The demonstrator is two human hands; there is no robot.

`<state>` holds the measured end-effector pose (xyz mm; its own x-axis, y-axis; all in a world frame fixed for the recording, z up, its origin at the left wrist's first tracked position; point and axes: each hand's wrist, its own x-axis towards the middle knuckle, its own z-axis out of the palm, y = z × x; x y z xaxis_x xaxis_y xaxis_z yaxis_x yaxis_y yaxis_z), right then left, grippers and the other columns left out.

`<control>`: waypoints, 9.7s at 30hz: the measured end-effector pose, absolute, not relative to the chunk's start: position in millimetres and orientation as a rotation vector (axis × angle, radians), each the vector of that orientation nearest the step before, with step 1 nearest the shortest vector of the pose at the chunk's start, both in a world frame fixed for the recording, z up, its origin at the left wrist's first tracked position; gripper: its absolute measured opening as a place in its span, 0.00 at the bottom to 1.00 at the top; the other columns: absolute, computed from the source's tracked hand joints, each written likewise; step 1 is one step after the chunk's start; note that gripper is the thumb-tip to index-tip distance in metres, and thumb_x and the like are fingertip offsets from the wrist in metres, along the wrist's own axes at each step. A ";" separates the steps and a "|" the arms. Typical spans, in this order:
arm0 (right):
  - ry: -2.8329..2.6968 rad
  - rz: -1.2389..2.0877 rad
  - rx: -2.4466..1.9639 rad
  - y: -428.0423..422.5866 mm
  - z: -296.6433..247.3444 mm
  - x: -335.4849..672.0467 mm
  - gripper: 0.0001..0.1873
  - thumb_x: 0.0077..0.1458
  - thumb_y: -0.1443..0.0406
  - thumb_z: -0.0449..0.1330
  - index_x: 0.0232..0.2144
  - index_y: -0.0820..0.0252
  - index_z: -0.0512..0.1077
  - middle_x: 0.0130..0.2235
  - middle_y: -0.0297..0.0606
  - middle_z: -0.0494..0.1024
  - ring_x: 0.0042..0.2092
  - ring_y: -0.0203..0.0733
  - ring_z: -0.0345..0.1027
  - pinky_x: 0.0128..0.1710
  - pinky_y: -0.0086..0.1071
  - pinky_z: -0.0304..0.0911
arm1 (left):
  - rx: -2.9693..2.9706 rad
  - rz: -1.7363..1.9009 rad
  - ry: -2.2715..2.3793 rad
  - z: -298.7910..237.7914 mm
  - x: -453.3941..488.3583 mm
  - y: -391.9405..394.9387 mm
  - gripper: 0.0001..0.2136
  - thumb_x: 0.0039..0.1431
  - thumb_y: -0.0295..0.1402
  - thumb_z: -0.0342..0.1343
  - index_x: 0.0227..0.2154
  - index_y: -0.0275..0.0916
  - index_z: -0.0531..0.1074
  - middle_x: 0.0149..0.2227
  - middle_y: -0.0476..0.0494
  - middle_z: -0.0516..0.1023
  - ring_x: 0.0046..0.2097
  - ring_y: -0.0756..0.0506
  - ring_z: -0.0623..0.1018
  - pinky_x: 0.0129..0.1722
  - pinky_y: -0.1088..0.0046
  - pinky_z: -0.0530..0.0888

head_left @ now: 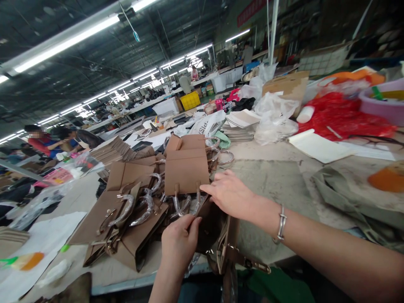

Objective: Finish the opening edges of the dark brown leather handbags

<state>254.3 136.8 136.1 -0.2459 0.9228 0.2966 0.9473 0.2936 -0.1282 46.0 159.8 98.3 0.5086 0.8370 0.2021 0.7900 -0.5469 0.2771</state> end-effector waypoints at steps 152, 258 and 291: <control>-1.817 -0.162 -1.356 62.9 67.3 287.7 0.14 0.55 0.73 0.56 0.43 0.58 0.71 0.44 0.43 0.71 0.45 0.44 0.64 0.44 0.39 0.65 | 3.076 0.331 0.747 135.1 103.9 158.0 0.09 0.54 0.29 0.58 0.39 0.41 0.71 0.44 0.42 0.64 0.45 0.40 0.65 0.45 0.58 0.67; -1.744 0.125 -1.635 67.9 76.4 273.4 0.13 0.58 0.57 0.59 0.39 0.58 0.75 0.35 0.37 0.74 0.36 0.38 0.68 0.37 0.28 0.61 | 2.990 0.429 0.870 119.5 104.1 162.6 0.07 0.58 0.32 0.54 0.26 0.39 0.74 0.35 0.48 0.75 0.40 0.45 0.72 0.55 0.57 0.62; -1.905 0.021 -1.650 77.3 86.7 270.5 0.15 0.62 0.64 0.53 0.25 0.60 0.73 0.28 0.35 0.69 0.33 0.36 0.62 0.34 0.28 0.55 | 2.954 0.430 0.862 124.5 87.7 177.2 0.08 0.59 0.36 0.54 0.27 0.43 0.76 0.38 0.48 0.80 0.40 0.44 0.77 0.59 0.50 0.56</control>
